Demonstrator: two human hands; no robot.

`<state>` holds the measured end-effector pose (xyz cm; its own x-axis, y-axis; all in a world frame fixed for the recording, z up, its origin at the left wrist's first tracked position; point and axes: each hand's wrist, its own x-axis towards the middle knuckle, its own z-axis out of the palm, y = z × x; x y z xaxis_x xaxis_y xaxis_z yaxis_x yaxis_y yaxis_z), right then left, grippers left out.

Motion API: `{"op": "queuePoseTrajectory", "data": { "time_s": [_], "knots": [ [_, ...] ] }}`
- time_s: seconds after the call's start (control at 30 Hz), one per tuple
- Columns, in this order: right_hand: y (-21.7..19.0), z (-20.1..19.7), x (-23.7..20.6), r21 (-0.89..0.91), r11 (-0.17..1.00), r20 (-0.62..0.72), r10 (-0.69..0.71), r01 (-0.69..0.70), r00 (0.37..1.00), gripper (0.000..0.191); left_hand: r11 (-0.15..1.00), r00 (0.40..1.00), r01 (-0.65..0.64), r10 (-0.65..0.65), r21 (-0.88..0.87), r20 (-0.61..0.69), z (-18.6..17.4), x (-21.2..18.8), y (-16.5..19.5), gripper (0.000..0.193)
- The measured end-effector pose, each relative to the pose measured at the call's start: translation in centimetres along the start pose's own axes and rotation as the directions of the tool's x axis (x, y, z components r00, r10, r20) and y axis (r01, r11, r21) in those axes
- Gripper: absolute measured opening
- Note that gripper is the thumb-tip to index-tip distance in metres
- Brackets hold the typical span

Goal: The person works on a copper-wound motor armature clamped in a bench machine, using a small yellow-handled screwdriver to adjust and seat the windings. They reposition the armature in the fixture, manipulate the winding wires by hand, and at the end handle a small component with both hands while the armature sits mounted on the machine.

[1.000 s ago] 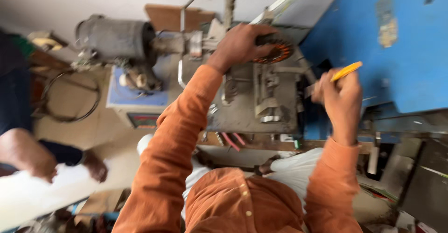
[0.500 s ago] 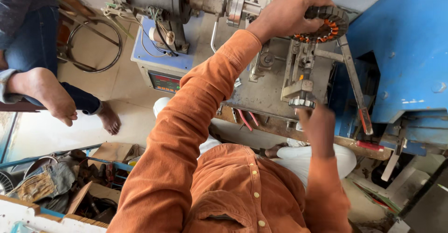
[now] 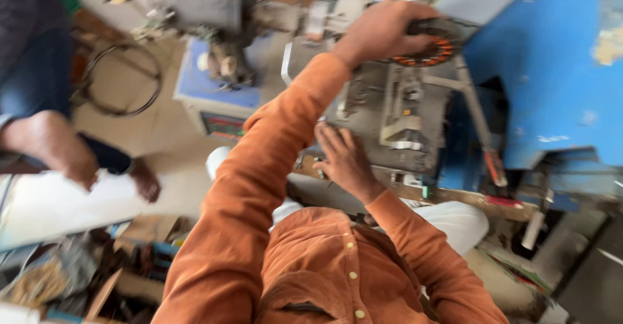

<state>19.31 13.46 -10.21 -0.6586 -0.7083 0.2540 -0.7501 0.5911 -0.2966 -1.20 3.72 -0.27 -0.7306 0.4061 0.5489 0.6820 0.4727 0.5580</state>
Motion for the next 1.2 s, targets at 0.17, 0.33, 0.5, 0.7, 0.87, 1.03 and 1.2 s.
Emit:
{"op": "queuePoseTrajectory", "data": {
  "time_s": [0.17,0.33,0.5,0.7,0.87,1.03,1.2],
  "knots": [
    [3.3,2.2,-1.6,-0.038,0.995,-0.118,-0.091,0.087,0.989,0.055,0.999,0.998,0.049,-0.048,-0.015,0.048,-0.8,0.9,0.6,0.039],
    [6.8,5.2,-4.0,-0.022,0.972,-0.273,-0.231,0.233,0.934,0.012,0.987,0.980,0.139,-0.126,-0.083,0.153,-0.7,2.2,0.6,0.043],
    [4.5,1.4,-7.0,0.244,0.900,-0.404,-0.244,0.361,0.882,0.011,0.983,0.977,0.149,-0.128,-0.111,0.173,-0.2,2.9,0.1,0.039],
    [1.6,-8.4,-11.0,0.799,0.593,-0.263,0.187,0.105,0.946,0.015,0.975,0.964,0.206,-0.186,-0.088,0.189,0.1,3.9,-0.1,0.036],
    [4.7,-12.1,-9.4,0.845,0.534,-0.318,0.477,0.017,0.819,0.021,0.983,0.974,0.169,-0.156,-0.066,0.163,-0.2,3.7,0.2,0.039],
    [6.5,-13.3,-8.4,0.659,0.743,-0.464,0.523,-0.116,0.716,0.017,0.991,0.983,0.119,-0.110,-0.058,0.147,-0.5,3.5,0.1,0.039],
    [10.4,-11.8,-6.9,0.572,0.811,-0.525,0.476,-0.121,0.706,0.012,0.981,0.967,0.191,-0.181,-0.040,0.178,-1.0,3.5,-0.1,0.040]
  ]
}}
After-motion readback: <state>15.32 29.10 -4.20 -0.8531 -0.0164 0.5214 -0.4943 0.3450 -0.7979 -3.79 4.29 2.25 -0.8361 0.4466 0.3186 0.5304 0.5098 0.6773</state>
